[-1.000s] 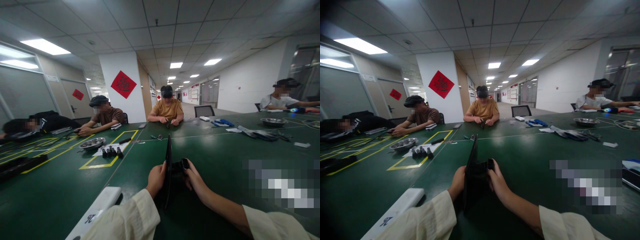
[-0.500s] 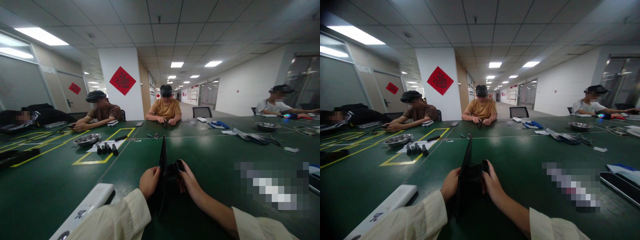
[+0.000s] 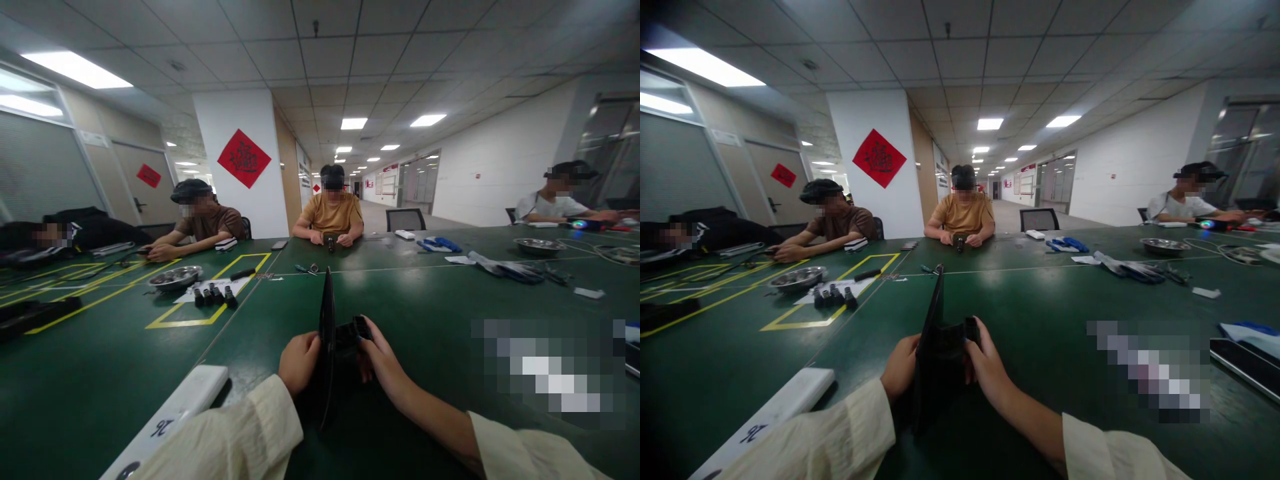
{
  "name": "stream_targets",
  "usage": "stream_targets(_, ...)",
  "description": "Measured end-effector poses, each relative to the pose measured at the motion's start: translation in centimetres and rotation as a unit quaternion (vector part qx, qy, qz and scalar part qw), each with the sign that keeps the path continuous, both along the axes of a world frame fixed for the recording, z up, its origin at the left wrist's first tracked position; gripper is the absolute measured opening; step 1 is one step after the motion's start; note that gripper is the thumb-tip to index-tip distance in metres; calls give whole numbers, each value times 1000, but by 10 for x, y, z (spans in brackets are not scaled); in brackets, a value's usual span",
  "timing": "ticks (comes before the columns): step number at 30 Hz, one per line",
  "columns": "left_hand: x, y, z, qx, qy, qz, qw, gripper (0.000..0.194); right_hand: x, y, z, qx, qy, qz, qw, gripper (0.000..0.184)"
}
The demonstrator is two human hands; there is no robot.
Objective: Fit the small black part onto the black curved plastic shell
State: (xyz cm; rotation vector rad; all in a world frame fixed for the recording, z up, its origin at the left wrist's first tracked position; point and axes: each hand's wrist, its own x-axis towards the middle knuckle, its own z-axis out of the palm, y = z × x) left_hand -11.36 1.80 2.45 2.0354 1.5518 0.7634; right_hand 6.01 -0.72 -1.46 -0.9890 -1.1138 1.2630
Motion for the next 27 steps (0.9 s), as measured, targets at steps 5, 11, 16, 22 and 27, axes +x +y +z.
stream_targets(5, 0, 3, -5, -23, -14, 9, 1000, 57, 2, 0, -1, -5, 9, 0, 1000, 71)
stream_targets(11, 1, 1, -5, -5, -4, 5, 1000, 46, 2, -1, 1, -1, 1, 5, 1000, 71)
stream_targets(16, 1, 0, -1, 15, -6, -7, 1000, 42, 1, -1, 0, -4, 0, -1, 1000, 70)
stream_targets(22, -1, 3, -3, -3, -42, -22, 999, 51, 0, -1, 1, -7, -6, -7, 1000, 71)
stream_targets(27, -2, 6, -7, 3, -33, -23, 999, 47, 0, 0, 0, -5, -2, -12, 1000, 73)
